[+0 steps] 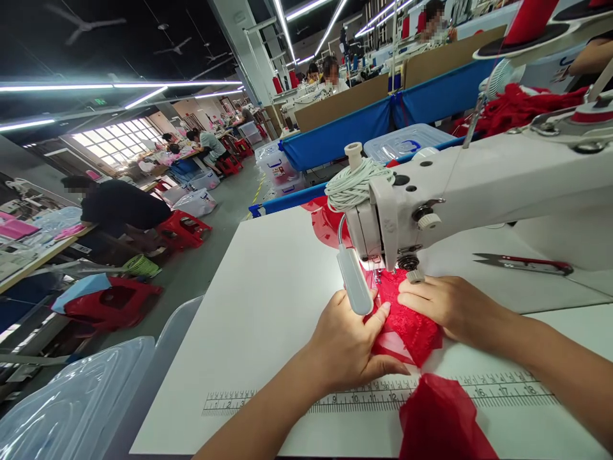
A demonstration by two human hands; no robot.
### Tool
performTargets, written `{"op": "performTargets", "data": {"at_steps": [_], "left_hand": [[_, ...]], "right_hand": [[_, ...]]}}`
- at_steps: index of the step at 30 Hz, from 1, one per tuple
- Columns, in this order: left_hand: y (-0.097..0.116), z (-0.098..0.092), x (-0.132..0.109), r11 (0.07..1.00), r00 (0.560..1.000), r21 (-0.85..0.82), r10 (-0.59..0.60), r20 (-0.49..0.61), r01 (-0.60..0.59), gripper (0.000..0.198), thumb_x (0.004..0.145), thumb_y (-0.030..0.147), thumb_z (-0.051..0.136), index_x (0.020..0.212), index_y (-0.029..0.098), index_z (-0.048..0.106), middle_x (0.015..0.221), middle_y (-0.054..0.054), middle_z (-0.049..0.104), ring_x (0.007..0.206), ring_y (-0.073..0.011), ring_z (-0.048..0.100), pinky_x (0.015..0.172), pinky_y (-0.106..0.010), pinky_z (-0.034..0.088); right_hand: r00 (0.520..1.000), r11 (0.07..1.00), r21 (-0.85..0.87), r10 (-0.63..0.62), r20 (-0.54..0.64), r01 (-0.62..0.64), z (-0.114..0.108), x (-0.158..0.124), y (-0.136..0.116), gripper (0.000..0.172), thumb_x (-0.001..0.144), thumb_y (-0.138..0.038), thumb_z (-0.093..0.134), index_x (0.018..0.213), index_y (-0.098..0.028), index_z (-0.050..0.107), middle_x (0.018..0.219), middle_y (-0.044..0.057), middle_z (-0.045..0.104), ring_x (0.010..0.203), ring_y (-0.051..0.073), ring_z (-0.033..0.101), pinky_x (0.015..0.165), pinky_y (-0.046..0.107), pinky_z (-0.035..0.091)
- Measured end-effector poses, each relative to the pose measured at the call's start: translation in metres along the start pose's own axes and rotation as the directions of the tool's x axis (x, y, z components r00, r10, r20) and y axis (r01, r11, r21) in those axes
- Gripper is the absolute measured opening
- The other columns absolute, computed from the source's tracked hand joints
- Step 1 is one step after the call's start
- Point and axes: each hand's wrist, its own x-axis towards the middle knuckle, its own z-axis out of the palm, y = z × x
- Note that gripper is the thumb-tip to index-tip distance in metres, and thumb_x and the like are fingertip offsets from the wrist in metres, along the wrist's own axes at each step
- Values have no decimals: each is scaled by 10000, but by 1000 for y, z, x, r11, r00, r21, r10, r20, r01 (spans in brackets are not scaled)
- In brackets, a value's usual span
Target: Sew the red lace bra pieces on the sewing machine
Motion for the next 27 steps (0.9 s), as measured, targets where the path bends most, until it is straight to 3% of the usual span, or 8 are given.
{"op": "performTargets", "data": {"at_steps": [4, 12, 19, 27], "left_hand": [[4, 4, -1, 999, 1000, 36, -19, -14, 19, 962, 878, 763, 12, 1175, 121, 664, 1068, -183, 680, 828, -263, 623, 787, -429, 467], [9, 7, 3, 999, 996, 42, -17, -87, 21, 963, 886, 743, -10, 1267, 108, 607, 1147, -191, 663, 964, -301, 632, 774, -417, 479], [7, 11, -5, 996, 999, 91, -19, -30, 22, 924, 872, 785, 83, 1263, 146, 624, 1136, -182, 669, 924, -294, 637, 771, -422, 473], [4, 10, -1, 998, 995, 59, -23, -99, 29, 914, 911, 727, 33, 1188, 139, 675, 1098, -171, 690, 842, -261, 632, 815, -433, 458]], "right_hand": [[1000, 1000, 3, 4, 3, -4, 2, -3, 3, 299, 677, 78, 384, 721, -201, 483, 668, 4, 537, 614, 162, 420, 497, 288, 251], [1000, 1000, 11, 15, -17, -15, 3, -2, 3, 288, 662, 65, 391, 722, -201, 482, 652, 1, 532, 592, 161, 411, 494, 286, 260], [999, 1000, -9, 4, -38, -4, 3, -3, 2, 284, 686, 68, 385, 708, -202, 469, 638, -5, 506, 580, 159, 368, 486, 291, 245], [999, 999, -18, 31, -15, -31, 4, -5, 5, 276, 703, 62, 396, 712, -205, 466, 652, -1, 493, 600, 161, 377, 504, 293, 242]]}}
